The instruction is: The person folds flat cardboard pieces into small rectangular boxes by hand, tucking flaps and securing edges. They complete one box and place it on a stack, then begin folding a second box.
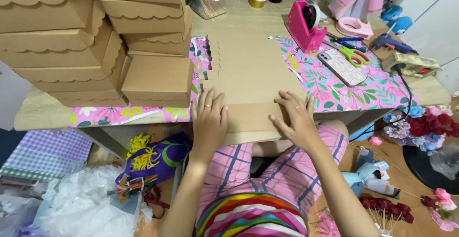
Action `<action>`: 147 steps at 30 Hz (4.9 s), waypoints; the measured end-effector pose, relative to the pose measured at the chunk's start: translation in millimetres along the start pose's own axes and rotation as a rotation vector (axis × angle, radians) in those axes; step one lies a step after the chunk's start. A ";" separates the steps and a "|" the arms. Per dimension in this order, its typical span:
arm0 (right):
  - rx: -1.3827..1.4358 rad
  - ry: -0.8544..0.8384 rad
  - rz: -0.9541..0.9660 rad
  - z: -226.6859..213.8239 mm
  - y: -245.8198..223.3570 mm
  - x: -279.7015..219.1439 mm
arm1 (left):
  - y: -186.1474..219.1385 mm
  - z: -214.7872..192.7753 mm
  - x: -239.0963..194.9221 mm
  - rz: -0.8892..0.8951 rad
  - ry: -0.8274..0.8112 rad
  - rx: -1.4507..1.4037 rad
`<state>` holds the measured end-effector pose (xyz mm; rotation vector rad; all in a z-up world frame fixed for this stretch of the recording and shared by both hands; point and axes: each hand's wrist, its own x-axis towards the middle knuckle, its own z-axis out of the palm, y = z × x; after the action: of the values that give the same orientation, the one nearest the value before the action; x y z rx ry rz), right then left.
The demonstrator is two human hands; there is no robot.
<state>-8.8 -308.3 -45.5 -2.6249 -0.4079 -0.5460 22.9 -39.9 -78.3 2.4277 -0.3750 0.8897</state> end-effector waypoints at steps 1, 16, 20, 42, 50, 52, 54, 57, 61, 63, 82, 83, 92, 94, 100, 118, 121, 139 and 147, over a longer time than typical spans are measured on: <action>0.000 0.003 -0.003 -5.6 -1.7 -4.0 | -0.9 -7.4 1.9 0.001 0.004 0.002; 0.231 -0.127 -0.087 -152.0 -49.3 -35.5 | -8.7 -77.5 26.1 -0.229 -0.678 -1.138; 0.138 0.020 0.040 -168.5 -40.1 -7.9 | 5.8 -88.2 23.4 -0.037 -0.666 -1.122; -0.206 0.142 0.121 15.2 34.7 69.8 | 17.5 12.1 14.1 -0.106 0.187 -0.082; -0.269 -0.079 0.230 21.8 27.5 75.9 | 19.6 9.7 13.8 -0.143 0.104 -0.039; -0.286 -0.085 0.232 26.5 19.5 75.2 | 19.7 10.7 12.7 -0.143 0.083 -0.048; -0.245 -0.046 0.197 32.5 2.6 76.0 | 20.7 8.2 12.8 -0.161 0.074 -0.067; -0.188 -0.089 0.146 41.4 -32.6 77.8 | 20.3 9.2 12.4 -0.158 0.083 -0.071; -0.173 -0.071 0.091 62.5 -69.0 78.6 | 15.4 17.1 9.9 -0.123 0.124 -0.034; -0.132 -0.053 0.102 72.4 -83.4 78.8 | 16.1 20.7 10.0 -0.127 0.131 -0.017; -0.233 0.048 0.344 12.1 38.9 64.4 | 10.5 21.6 5.3 -0.111 0.118 -0.018; -0.189 0.068 0.381 7.3 40.1 62.6 | 10.6 22.2 4.8 -0.115 0.120 -0.033; -0.111 0.164 0.470 17.4 102.4 34.8 | 15.6 5.0 13.8 -0.114 0.145 -0.243; -0.036 0.169 0.459 8.1 102.9 22.7 | 20.2 -9.5 15.1 -0.123 0.127 -0.321; 0.854 0.339 0.301 -34.8 76.8 -7.2 | 42.5 -48.0 15.6 -0.404 -0.108 -1.024; 1.008 0.003 0.264 -64.3 72.8 -27.1 | 75.3 -134.9 63.4 -0.806 -0.139 -1.561; 0.967 0.170 0.291 -50.9 69.3 -13.9 | 68.5 -122.0 70.0 -0.820 -0.116 -1.587; 0.793 0.258 0.389 -28.1 39.6 35.8 | 47.1 -38.6 41.5 -0.523 -0.152 -1.066; 0.775 0.212 0.354 -20.4 52.0 14.8 | 54.3 -46.3 36.0 -0.548 -0.040 -1.167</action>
<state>16.7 -359.9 -40.1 -1.8134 -0.0533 -0.4255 2.9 -61.5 -4.0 1.3323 -0.1409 0.2247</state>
